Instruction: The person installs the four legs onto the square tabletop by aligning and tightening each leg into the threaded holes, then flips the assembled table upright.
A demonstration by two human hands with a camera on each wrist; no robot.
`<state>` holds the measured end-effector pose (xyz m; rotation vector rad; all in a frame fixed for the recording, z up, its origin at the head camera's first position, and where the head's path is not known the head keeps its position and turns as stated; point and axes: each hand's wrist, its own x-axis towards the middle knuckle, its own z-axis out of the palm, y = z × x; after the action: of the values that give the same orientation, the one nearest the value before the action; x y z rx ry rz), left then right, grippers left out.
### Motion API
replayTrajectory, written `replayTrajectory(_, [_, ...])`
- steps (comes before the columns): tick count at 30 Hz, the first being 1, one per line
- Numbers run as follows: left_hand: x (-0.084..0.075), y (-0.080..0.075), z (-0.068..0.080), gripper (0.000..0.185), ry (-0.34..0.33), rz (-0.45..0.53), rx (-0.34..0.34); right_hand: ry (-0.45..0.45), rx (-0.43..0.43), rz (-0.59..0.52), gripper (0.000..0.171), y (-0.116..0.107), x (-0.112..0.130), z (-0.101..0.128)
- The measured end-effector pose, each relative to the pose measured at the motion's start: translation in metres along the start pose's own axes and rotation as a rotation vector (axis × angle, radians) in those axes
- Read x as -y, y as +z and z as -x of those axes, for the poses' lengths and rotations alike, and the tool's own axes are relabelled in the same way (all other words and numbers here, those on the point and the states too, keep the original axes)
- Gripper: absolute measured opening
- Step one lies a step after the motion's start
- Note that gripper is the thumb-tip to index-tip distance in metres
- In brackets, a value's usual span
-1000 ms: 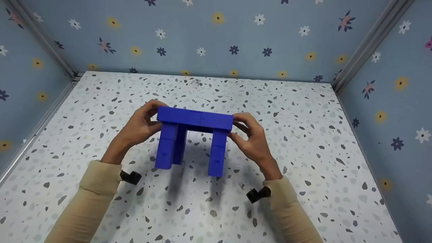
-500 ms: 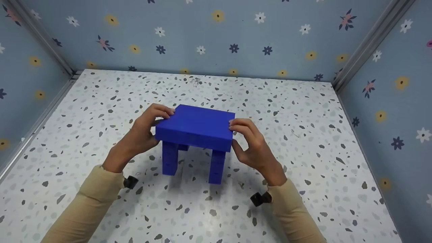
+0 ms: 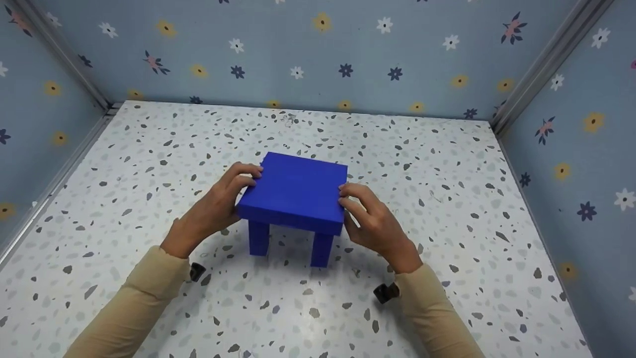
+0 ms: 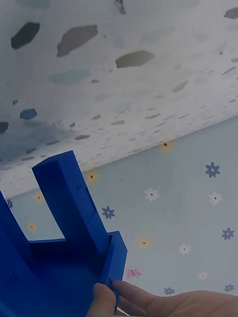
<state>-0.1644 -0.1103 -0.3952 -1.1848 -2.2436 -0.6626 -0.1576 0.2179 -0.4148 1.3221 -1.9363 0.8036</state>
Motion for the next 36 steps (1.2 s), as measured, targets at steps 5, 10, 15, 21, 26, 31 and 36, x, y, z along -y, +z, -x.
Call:
replayTrajectory(5, [0.002, 0.008, 0.003, 0.026, 0.003, -0.013, 0.008, -0.007, 0.005, 0.022, 0.027, 0.001, -0.003, 0.004])
replayTrajectory(10, [0.002, 0.011, 0.004, 0.026, -0.003, -0.009, 0.009, -0.015, -0.003, 0.022, 0.027, 0.001, -0.006, 0.004])
replayTrajectory(15, [0.002, 0.013, 0.004, 0.025, 0.007, -0.029, 0.004, -0.016, -0.003, 0.032, 0.026, 0.002, -0.007, 0.007])
replayTrajectory(21, [0.001, 0.017, 0.006, 0.026, 0.000, -0.066, 0.011, -0.006, 0.012, 0.034, 0.027, 0.004, -0.007, 0.012])
replayTrajectory(26, [0.002, 0.020, 0.007, 0.027, -0.021, -0.092, 0.025, 0.000, 0.013, 0.036, 0.027, 0.006, -0.008, 0.014])
replayTrajectory(31, [0.002, 0.022, 0.007, 0.025, -0.038, -0.109, 0.032, 0.019, 0.013, 0.040, 0.028, 0.008, -0.010, 0.015])
replayTrajectory(36, [0.002, 0.022, 0.007, 0.024, -0.040, -0.116, 0.035, 0.023, 0.022, 0.049, 0.027, 0.009, -0.010, 0.016])
